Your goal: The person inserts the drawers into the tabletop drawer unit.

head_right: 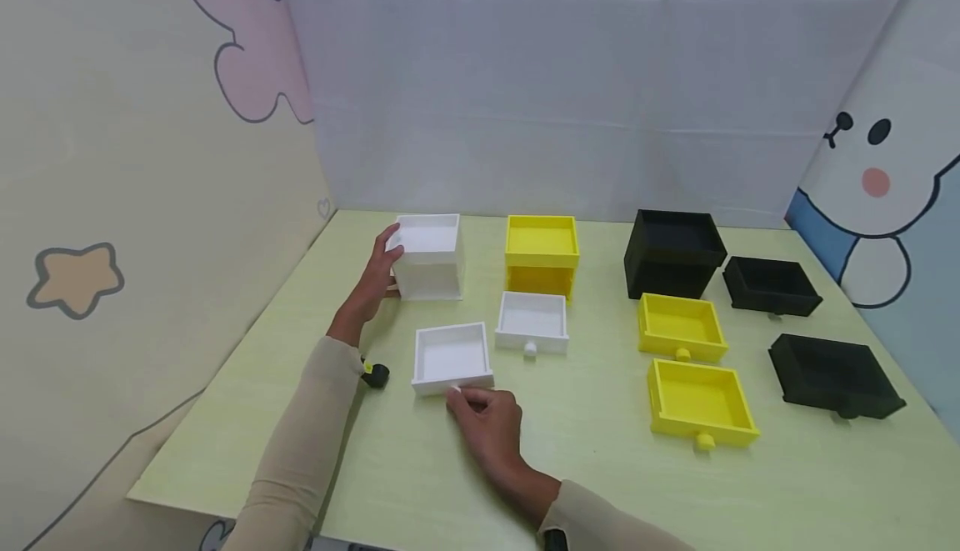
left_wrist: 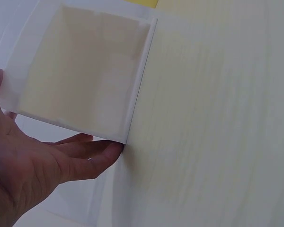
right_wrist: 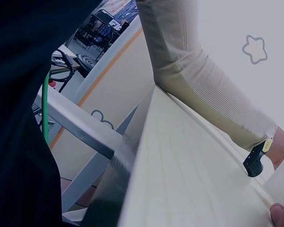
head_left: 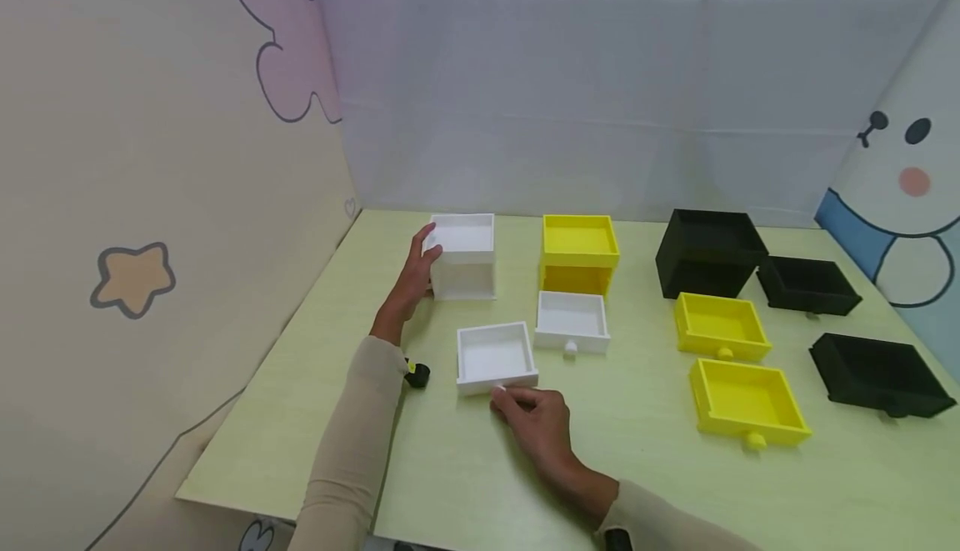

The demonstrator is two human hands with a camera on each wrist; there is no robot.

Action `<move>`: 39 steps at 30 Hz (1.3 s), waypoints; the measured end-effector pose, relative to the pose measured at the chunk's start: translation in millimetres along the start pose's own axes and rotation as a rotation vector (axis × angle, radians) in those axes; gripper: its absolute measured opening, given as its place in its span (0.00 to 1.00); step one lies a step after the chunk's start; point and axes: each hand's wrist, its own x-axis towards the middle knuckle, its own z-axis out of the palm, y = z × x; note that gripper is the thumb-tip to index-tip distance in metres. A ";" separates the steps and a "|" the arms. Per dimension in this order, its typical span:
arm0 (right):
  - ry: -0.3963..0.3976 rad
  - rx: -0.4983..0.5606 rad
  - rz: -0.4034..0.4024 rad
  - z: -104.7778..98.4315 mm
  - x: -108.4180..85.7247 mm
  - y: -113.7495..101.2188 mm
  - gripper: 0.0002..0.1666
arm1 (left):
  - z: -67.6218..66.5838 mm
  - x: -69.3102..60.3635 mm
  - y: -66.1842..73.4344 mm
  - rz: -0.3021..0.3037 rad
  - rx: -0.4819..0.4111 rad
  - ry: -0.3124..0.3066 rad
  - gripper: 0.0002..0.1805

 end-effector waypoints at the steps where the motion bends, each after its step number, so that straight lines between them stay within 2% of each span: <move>1: 0.000 -0.003 -0.003 0.2 0.2 0.1 0.09 | -0.2 0.0 0.0 -0.001 -0.003 -0.001 0.30; 23: 0.018 -0.032 -0.042 8.5 7.9 1.3 0.09 | -0.9 2.0 0.1 0.011 -0.021 0.018 0.30; 30: 0.032 -0.041 -0.029 11.9 10.4 2.0 0.09 | -1.7 1.2 3.4 -0.015 -0.038 -0.013 0.31; 39: 0.046 -0.048 -0.055 14.9 11.1 1.4 0.09 | 0.7 0.2 -0.2 0.008 -0.030 0.017 0.30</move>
